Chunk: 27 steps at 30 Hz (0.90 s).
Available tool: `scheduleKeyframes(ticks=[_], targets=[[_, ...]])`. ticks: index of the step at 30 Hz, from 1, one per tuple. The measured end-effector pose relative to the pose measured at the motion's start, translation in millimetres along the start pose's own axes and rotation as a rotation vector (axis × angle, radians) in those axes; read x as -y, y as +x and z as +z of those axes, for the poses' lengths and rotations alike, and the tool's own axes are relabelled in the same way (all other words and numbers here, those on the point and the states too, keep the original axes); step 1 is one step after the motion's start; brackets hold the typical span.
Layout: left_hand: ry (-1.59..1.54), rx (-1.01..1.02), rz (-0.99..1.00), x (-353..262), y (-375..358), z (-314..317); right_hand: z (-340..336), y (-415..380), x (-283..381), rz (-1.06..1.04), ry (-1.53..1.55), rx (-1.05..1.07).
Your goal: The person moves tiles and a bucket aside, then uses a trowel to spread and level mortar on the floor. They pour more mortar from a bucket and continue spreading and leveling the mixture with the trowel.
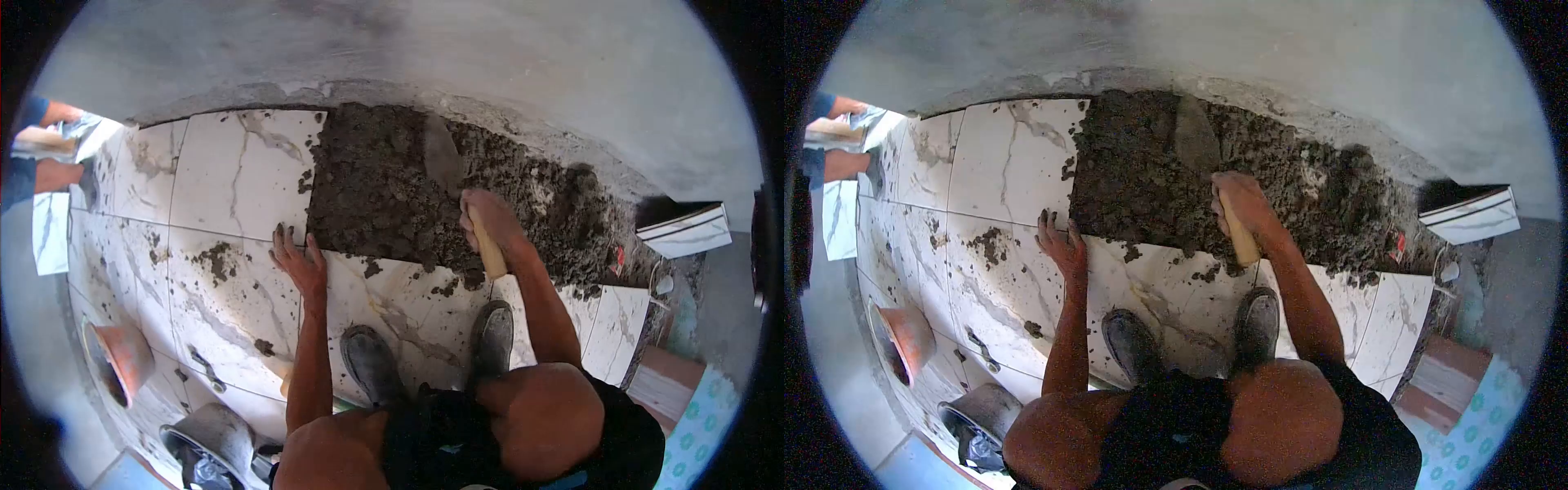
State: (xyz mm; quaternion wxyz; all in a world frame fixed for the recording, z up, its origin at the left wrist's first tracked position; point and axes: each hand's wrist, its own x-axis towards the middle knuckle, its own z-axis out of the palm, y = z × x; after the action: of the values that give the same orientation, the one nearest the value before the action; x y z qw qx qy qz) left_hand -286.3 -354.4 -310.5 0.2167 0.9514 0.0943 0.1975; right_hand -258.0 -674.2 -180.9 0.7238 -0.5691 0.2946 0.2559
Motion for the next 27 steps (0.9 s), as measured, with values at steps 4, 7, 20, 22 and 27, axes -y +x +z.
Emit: scheduleKeyframes(ticks=[4, 7, 20, 22, 27], targets=[[0.023, -0.023, 0.017, 0, 1, -3, -24, 62, 17, -0.831, -1.457, -0.317], [0.014, -0.017, 0.009, -4, -3, -4, -23, 60, 22, -0.93, -2.026, -0.461], [0.027, -0.028, 0.083, 2, -3, -1, -99, 62, 14, -0.444, -2.208, -0.399], [-0.007, -0.024, 0.067, 2, 1, 1, -116, 51, 6, -0.813, -2.231, -0.17], [0.021, 0.004, 0.041, -5, 1, -2, -111, 48, 38, -0.942, -2.29, -0.262]])
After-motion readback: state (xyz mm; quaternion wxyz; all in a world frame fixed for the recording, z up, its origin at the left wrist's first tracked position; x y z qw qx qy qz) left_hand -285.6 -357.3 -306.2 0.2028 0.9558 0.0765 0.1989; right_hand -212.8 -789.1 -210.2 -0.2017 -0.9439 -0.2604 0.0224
